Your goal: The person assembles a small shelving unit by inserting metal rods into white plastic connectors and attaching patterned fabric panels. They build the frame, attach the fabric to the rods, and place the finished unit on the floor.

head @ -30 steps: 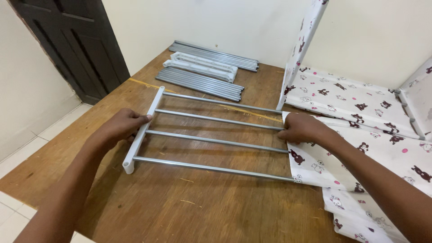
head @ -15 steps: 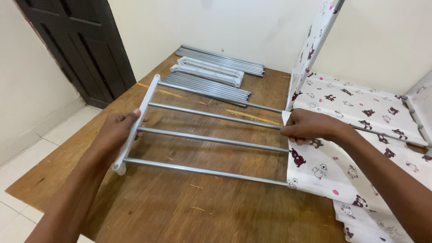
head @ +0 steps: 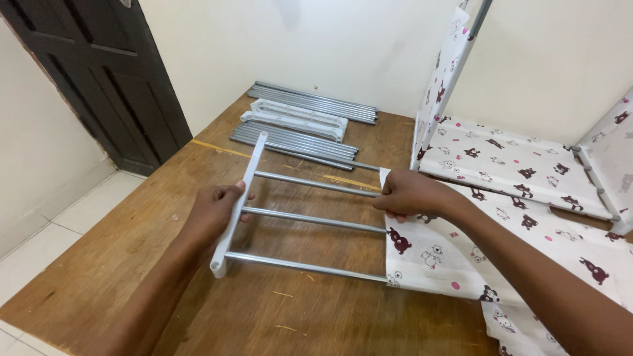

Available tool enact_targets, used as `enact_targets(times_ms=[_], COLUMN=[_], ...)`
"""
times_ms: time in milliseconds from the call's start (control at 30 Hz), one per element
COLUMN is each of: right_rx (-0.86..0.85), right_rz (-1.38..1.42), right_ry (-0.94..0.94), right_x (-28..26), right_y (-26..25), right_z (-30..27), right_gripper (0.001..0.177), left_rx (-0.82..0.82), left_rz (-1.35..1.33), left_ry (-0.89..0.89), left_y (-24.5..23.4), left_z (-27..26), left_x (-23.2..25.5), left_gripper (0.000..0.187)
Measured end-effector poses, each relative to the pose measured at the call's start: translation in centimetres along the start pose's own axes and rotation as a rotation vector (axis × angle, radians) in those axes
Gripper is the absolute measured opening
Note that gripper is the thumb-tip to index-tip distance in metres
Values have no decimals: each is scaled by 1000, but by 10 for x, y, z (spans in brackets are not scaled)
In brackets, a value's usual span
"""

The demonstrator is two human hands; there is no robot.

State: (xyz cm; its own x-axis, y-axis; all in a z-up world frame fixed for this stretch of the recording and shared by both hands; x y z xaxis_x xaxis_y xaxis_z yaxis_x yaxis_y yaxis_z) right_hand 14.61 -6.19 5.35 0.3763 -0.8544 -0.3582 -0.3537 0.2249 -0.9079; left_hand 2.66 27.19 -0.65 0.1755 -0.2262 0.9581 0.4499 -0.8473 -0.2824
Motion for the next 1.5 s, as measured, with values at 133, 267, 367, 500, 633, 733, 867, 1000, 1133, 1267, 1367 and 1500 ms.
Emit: enact_targets(times_ms=[133,267,367,500,633,733,867,1000,1133,1267,1367,1500], right_rx=[23,84,373,429,295,288,327,329,318,316,188,185], right_rz=[-8,207,23,-267,-434,-358,-293,-264,-229,-189,-303,-313], right_ry=[-46,-46,-184,-282,-288,-317,-405,-402,-423,-463,-298,-306], right_x=[-23,-40,-30,10,25,15,-13,-55,-98,-105,-86,-87], right_y=[8,17,10,19,53,72,84,91,101,92,85,92], right_z=[7,9,-1,-33,-35,-24,-12,1,12,10,5,6], right_gripper=[42,32,36,64,82,84,86,88,88,90,92,91], left_rx=[-51,-63,-38,-10,-20,-30,-41,-47,-25,24,100,92], left_rz=[-8,47,-27,13,-18,-29,10,-80,-37,10,44,5], left_ry=[17,38,-23,-31,-45,-151,-31,-169,-105,-60,-145,-140], left_y=[16,20,13,-4,-3,2,1,6,4,-17,-40,-51], left_z=[3,5,11,10,10,8,4,-3,-4,2,4,4], left_x=[-2,-3,-2,-2,2,0,4,0,-5,-9,-13,-10], left_gripper=[46,47,44,47,46,46,46,42,43,46,45,46])
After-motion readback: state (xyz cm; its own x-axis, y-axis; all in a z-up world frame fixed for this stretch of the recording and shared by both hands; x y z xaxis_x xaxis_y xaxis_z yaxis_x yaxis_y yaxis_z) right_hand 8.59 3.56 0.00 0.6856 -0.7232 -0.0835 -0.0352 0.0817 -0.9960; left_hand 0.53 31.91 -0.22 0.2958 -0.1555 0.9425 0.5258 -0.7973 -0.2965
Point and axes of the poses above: each hand's wrist, its own z-axis towards the middle knuckle, its own y-axis out of the palm, x = y × z, the point moved 3 cm from there along z, towards the middle knuckle, and after that the axes turned 6 degrees about x, right-handed, at the moved point
